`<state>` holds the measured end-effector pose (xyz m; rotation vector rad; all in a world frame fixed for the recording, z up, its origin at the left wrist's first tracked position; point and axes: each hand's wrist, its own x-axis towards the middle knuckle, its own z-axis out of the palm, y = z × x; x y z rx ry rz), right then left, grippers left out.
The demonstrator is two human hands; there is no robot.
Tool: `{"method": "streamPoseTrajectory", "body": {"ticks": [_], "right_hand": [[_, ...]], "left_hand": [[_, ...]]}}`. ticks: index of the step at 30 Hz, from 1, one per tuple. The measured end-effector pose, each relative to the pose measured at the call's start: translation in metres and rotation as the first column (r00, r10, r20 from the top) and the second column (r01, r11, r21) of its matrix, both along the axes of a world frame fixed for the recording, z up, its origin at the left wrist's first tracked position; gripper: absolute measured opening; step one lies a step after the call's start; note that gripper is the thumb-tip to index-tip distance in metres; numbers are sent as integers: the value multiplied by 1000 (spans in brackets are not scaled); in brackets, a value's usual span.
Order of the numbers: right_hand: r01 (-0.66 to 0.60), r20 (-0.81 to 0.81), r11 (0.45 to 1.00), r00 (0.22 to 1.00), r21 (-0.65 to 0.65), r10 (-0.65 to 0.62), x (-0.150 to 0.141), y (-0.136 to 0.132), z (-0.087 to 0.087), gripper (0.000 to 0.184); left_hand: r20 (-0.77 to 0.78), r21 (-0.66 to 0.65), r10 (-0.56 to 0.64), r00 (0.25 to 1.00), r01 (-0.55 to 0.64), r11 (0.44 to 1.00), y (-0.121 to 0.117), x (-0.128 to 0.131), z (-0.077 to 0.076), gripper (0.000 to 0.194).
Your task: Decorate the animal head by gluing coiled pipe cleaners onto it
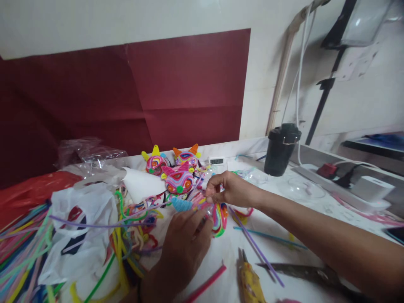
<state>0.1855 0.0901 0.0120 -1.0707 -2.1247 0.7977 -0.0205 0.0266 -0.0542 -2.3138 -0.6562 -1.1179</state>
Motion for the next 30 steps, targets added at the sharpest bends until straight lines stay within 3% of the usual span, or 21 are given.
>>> {"method": "streamPoseTrajectory", "body": {"ticks": [14, 22, 30], "right_hand": [[71, 35, 997, 997, -3, -71, -8, -8, 9, 5], [66, 44, 998, 997, -4, -66, -13, -10, 12, 8], [73, 56, 997, 996, -22, -71, -17, -11, 15, 5]], "left_hand": [[222, -257, 7, 975, 51, 965, 8, -2, 7, 15], [241, -263, -23, 970, 88, 961, 10, -4, 15, 16], [229, -409, -45, 972, 138, 902, 11, -5, 30, 17]]}}
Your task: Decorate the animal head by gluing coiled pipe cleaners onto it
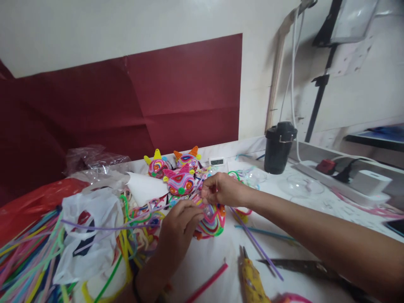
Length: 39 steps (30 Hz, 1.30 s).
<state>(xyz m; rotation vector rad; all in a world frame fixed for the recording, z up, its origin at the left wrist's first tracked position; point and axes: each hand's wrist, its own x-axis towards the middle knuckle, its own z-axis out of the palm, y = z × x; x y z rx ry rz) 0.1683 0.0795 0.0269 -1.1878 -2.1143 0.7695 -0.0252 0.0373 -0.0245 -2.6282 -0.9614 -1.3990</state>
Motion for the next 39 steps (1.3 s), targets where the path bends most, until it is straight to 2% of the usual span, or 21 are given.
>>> {"method": "streamPoseTrajectory", "body": {"ticks": [5, 10, 19, 28, 34, 39], "right_hand": [[-14, -12, 1000, 1000, -19, 14, -2, -1, 1, 11], [-18, -28, 999, 999, -42, 16, -4, 1, 1, 10], [-5, -45, 996, 999, -84, 1, -5, 1, 4, 9], [-5, -74, 995, 997, -102, -3, -7, 2, 2, 10], [-16, -85, 993, 996, -121, 6, -4, 0, 2, 2], [-46, -92, 989, 995, -142, 33, -1, 1, 1, 7]], "left_hand": [[-35, -61, 10, 999, -12, 998, 5, -4, 1, 6], [-88, -106, 2, 996, -11, 994, 12, -9, 3, 21], [-78, -193, -13, 997, -2, 981, 13, -7, 7, 15], [-61, -225, -27, 998, 13, 974, 16, -9, 13, 19], [-89, -187, -60, 994, 42, 981, 15, -11, 13, 18], [-99, -167, -50, 994, 33, 985, 16, -11, 12, 17]]}}
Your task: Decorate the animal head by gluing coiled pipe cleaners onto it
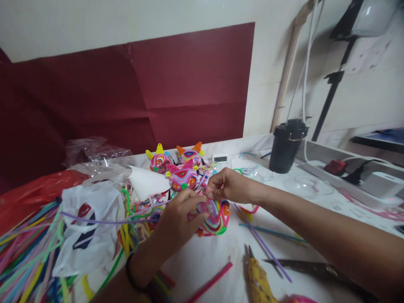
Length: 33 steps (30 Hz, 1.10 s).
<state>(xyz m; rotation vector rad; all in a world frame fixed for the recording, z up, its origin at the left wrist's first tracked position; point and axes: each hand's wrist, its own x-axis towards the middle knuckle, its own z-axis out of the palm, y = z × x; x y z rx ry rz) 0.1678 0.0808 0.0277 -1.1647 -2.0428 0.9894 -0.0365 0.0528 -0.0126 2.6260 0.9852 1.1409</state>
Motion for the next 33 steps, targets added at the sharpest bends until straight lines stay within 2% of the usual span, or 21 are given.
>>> {"method": "streamPoseTrajectory", "body": {"ticks": [10, 16, 23, 27, 29, 33], "right_hand": [[-15, -37, 998, 999, -56, 13, 3, 4, -3, 7], [18, -42, 1000, 999, -24, -19, 4, 2, -13, 10], [96, 4, 980, 995, 171, -98, 8, -28, -18, 11], [223, 21, 908, 969, 355, -246, 11, -50, -25, 15], [229, 53, 886, 961, 403, -273, 13, -57, -29, 16], [191, 112, 879, 958, 436, -264, 9, -66, -34, 18]], "left_hand": [[4, 4, -11, 1000, 11, 1000, 1, -1, 1, 19], [-2, 3, -23, 1000, 23, 1000, 1, -1, 2, 24], [-8, -22, -34, 999, 34, 999, 2, -3, -1, 29], [-6, -4, -34, 999, 34, 999, 0, -1, 2, 28], [-11, -4, -27, 1000, 27, 1000, 0, 1, 4, 28], [-22, -14, -40, 999, 39, 999, 2, 3, 7, 29]]}}
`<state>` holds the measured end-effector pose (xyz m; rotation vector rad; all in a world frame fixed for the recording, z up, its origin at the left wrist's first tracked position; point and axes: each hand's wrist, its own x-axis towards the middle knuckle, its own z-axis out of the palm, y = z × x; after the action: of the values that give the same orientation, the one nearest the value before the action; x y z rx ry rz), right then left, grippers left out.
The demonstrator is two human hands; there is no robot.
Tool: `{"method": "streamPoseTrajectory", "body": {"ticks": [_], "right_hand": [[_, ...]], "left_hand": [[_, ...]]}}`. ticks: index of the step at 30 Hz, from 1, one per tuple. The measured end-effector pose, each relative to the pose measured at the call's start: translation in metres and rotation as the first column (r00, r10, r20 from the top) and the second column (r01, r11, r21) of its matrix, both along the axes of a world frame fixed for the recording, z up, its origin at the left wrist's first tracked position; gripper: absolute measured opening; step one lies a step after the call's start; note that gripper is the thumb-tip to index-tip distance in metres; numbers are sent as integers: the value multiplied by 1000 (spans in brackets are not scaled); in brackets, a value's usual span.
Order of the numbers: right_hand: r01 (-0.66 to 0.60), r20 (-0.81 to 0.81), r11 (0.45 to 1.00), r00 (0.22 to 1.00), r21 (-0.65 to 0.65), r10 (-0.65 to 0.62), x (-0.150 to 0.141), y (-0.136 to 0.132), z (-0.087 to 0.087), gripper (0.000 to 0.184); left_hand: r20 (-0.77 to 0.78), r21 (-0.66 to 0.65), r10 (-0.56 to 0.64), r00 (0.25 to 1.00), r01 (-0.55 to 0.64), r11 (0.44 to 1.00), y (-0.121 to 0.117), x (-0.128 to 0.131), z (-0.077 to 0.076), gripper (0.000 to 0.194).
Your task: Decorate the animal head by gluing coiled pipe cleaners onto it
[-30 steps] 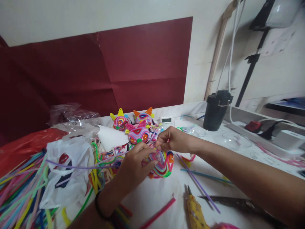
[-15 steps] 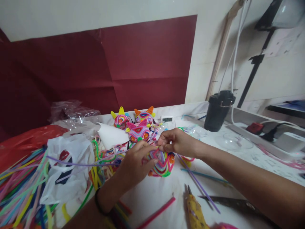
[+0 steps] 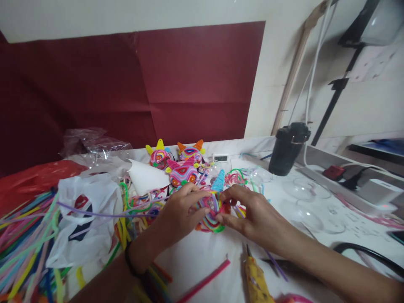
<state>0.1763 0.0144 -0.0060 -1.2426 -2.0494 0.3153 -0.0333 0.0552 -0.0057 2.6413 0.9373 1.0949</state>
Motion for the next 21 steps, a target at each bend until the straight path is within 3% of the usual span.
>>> {"method": "streamPoseTrajectory", "body": {"ticks": [3, 7, 13, 19, 21], "right_hand": [[-5, 33, 998, 999, 64, 3, -8, -6, -3, 21], [-44, 61, 973, 998, 228, 30, -17, -11, -11, 10], [-55, 204, 875, 978, 480, -50, -22, -12, -19, 23], [-77, 275, 771, 952, 632, -130, -24, -14, -19, 37], [-86, 295, 758, 945, 646, -144, -24, -14, -20, 38]], "left_hand": [[-6, 7, -22, 1000, 22, 1000, 4, 0, 0, 32], [-30, 3, -65, 997, 65, 998, 7, -1, 2, 36], [-98, -32, -92, 991, 89, 996, 11, -1, 9, 27], [-230, -5, -130, 964, 132, 991, 20, -4, 13, 21], [-262, -9, -159, 952, 162, 987, 24, -5, 14, 21]]}}
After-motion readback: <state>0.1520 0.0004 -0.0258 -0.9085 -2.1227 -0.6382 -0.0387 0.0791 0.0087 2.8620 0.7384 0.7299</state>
